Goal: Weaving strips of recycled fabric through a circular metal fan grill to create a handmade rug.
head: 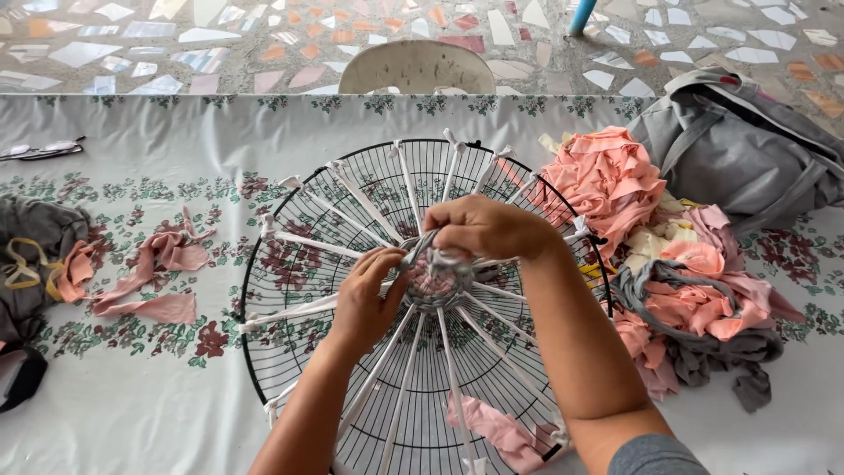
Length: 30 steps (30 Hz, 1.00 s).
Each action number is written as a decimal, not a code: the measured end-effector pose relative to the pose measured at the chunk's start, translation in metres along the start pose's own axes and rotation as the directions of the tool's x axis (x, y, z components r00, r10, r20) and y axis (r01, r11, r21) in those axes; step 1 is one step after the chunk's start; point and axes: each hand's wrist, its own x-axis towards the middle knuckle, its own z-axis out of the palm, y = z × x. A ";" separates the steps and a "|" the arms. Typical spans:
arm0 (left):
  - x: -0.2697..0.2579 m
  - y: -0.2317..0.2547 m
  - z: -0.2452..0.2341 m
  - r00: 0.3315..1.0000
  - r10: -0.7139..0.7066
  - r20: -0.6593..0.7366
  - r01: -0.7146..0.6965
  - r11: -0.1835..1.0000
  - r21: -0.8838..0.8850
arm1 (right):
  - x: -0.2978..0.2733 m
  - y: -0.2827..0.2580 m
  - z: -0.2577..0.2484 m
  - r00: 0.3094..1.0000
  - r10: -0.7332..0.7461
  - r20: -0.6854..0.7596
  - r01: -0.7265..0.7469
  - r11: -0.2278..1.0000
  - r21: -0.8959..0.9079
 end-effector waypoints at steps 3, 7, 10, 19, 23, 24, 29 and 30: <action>-0.007 -0.011 0.002 0.993 -0.051 0.107 0.048 0.998 0.038 | -0.015 -0.004 0.000 0.990 -0.119 -0.082 0.131 0.979 0.158; -0.007 -0.027 0.004 0.988 -0.079 0.134 0.064 0.991 0.114 | -0.035 -0.008 -0.008 0.891 -0.233 -0.389 0.400 0.809 0.430; -0.013 -0.032 0.009 0.985 -0.140 0.101 0.130 0.987 0.097 | -0.045 0.018 -0.037 0.850 -0.304 -0.429 0.497 0.732 0.466; -0.009 -0.039 0.004 0.954 -0.254 0.160 0.231 0.962 0.147 | -0.121 0.061 -0.108 0.755 -0.381 -0.534 0.655 0.491 0.575; -0.013 -0.049 0.004 0.930 -0.331 0.159 0.328 0.943 0.050 | -0.164 0.186 -0.196 0.747 -0.328 -0.579 0.645 0.570 0.509; -0.014 -0.058 0.008 0.908 -0.377 0.185 0.376 0.926 0.039 | -0.173 0.217 -0.212 0.726 -0.303 -0.617 0.637 0.633 0.439; 0.011 -0.065 0.005 0.814 -0.500 0.296 0.478 0.866 0.148 | -0.116 0.062 -0.083 0.631 0.017 -0.776 0.154 0.977 0.146; 0.017 -0.065 0.006 0.813 -0.470 0.345 0.418 0.882 0.216 | -0.109 0.043 -0.062 0.618 -0.002 -0.786 -0.152 0.981 -0.122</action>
